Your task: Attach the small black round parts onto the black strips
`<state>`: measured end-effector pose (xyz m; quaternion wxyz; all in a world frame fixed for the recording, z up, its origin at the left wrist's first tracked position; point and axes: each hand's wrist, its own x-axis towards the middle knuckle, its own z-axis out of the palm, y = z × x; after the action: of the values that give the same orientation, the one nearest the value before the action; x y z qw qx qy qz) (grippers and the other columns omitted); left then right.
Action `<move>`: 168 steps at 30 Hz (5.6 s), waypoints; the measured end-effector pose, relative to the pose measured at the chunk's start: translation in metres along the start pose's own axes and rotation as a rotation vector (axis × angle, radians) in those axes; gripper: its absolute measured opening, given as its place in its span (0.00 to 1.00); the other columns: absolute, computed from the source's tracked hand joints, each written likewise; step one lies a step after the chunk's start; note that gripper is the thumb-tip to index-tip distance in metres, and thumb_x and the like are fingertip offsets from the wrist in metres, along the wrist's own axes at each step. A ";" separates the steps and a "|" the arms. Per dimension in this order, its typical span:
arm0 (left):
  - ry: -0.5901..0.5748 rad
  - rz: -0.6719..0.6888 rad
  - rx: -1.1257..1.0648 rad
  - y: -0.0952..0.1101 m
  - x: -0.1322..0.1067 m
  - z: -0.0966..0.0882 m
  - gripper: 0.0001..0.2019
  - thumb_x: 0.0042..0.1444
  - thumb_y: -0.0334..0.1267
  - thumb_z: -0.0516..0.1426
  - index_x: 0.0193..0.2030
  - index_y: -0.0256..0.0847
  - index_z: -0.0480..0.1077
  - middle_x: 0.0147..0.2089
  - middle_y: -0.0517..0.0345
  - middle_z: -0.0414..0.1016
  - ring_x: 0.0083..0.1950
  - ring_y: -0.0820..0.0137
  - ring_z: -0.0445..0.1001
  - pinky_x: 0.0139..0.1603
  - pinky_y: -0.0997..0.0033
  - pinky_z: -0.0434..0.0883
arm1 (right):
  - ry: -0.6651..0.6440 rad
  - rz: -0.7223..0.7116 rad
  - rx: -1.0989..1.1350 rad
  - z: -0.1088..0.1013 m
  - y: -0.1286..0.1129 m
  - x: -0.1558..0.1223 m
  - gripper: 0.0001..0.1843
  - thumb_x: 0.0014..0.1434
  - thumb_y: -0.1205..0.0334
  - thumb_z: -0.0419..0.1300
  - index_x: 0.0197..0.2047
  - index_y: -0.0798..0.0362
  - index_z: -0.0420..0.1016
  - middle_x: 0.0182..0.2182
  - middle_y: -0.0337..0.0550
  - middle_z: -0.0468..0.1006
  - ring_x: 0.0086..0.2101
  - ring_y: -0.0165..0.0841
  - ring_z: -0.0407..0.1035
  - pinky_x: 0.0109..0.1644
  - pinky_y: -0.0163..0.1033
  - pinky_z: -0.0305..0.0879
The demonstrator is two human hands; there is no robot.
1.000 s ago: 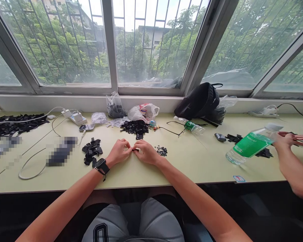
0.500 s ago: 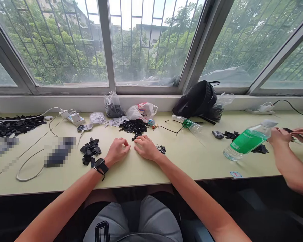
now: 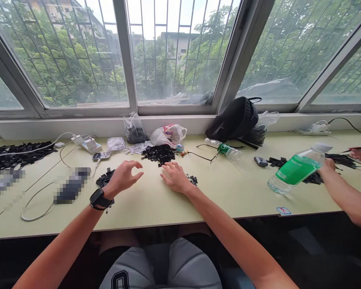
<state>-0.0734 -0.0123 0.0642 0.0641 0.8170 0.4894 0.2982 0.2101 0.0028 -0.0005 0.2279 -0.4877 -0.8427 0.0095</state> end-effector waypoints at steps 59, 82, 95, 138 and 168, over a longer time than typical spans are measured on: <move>0.033 -0.265 -0.809 -0.005 -0.001 -0.022 0.26 0.55 0.54 0.68 0.54 0.41 0.72 0.38 0.53 0.81 0.38 0.64 0.81 0.40 0.66 0.76 | -0.489 0.193 0.529 -0.105 0.089 -0.025 0.20 0.45 0.48 0.76 0.37 0.52 0.89 0.33 0.44 0.79 0.35 0.36 0.66 0.37 0.39 0.58; -0.021 -0.456 -1.051 -0.001 0.007 0.073 0.25 0.50 0.52 0.70 0.49 0.37 0.75 0.41 0.48 0.82 0.39 0.65 0.81 0.36 0.70 0.75 | -0.544 0.295 0.531 -0.099 0.094 -0.026 0.24 0.45 0.42 0.75 0.35 0.55 0.87 0.32 0.45 0.80 0.34 0.35 0.67 0.36 0.37 0.58; 0.021 -0.438 -1.087 0.000 0.006 0.071 0.22 0.50 0.51 0.71 0.44 0.38 0.76 0.41 0.48 0.83 0.40 0.61 0.84 0.46 0.59 0.80 | -0.573 0.302 0.572 -0.100 0.093 -0.027 0.25 0.46 0.42 0.75 0.37 0.56 0.86 0.31 0.46 0.81 0.31 0.34 0.67 0.34 0.37 0.60; 0.008 -0.208 -0.937 0.017 0.004 0.065 0.18 0.58 0.53 0.66 0.43 0.40 0.82 0.36 0.51 0.83 0.35 0.65 0.79 0.37 0.65 0.75 | 0.032 -0.099 0.542 -0.008 -0.018 0.000 0.05 0.62 0.57 0.67 0.40 0.48 0.79 0.35 0.43 0.80 0.36 0.38 0.72 0.42 0.43 0.69; 0.028 -0.121 -0.501 0.015 -0.002 0.075 0.08 0.57 0.41 0.62 0.39 0.39 0.78 0.28 0.61 0.74 0.26 0.75 0.61 0.28 0.74 0.60 | 0.061 0.167 0.662 0.001 -0.015 0.003 0.11 0.57 0.57 0.65 0.27 0.53 0.73 0.24 0.38 0.75 0.26 0.30 0.64 0.32 0.36 0.58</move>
<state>-0.0218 -0.0077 0.0082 0.2757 0.7406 0.4491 0.4169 0.1964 -0.0024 0.0037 0.3975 -0.4546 -0.7439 0.2863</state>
